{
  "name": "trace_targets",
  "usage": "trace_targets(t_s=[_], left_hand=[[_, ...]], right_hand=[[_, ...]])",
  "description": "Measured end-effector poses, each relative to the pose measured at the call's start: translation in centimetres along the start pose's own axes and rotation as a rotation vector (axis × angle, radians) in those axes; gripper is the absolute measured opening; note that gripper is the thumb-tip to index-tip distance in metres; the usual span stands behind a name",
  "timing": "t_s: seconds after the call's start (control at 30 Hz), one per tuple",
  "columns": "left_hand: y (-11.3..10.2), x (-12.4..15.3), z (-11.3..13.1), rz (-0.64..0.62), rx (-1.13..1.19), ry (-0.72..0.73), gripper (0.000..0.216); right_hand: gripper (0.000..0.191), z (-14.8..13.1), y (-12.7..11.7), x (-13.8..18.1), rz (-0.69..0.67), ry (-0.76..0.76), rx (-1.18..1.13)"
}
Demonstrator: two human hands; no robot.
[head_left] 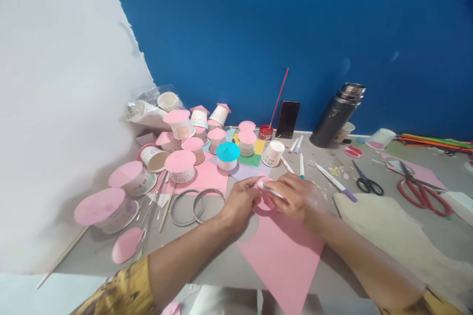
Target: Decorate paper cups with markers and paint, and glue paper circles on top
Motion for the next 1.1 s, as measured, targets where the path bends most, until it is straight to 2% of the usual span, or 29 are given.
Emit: trace_targets(t_s=[0.17,0.37,0.5,0.6,0.8,0.87,1.0,1.1], left_hand=[[0.2,0.1,0.1,0.004,-0.017,0.005,0.034],[0.5,0.4,0.8,0.046,-0.121,0.039,0.044],[0.6,0.5,1.0,0.039,-0.136,0.062,0.046],[0.6,0.4,0.7,0.005,-0.133,0.061,0.043],[0.3,0.2,0.2,0.023,-0.126,0.017,0.048],[0.3,0.2,0.3,0.034,-0.143,0.015,0.051],[0.6,0.4,0.7,0.030,-0.162,0.057,0.048],[0.7,0.4,0.6,0.033,-0.140,0.047,0.045]], right_hand=[[0.017,0.3,-0.2,0.1,0.009,0.051,0.074],[0.016,0.8,-0.6,-0.1,0.118,0.160,0.048],[0.013,0.6,-0.1,0.0,0.048,0.130,-0.026],[0.016,0.8,0.3,0.2,0.007,0.186,0.034],[0.021,1.0,-0.3,0.1,0.146,0.240,0.056],[0.019,0.7,-0.3,0.0,0.118,0.238,0.012],[0.022,0.4,0.6,0.2,-0.063,0.272,0.019],[0.024,1.0,0.8,0.4,-0.091,0.364,0.089]])
Point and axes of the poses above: each hand's wrist, its own x-axis away from the middle knuckle, its own y-axis out of the palm, z = x × y, the point moved 2 cm from there along -x, towards the middle knuckle, and after that the axes turned 7 degrees about y, right-handed, at the moved point
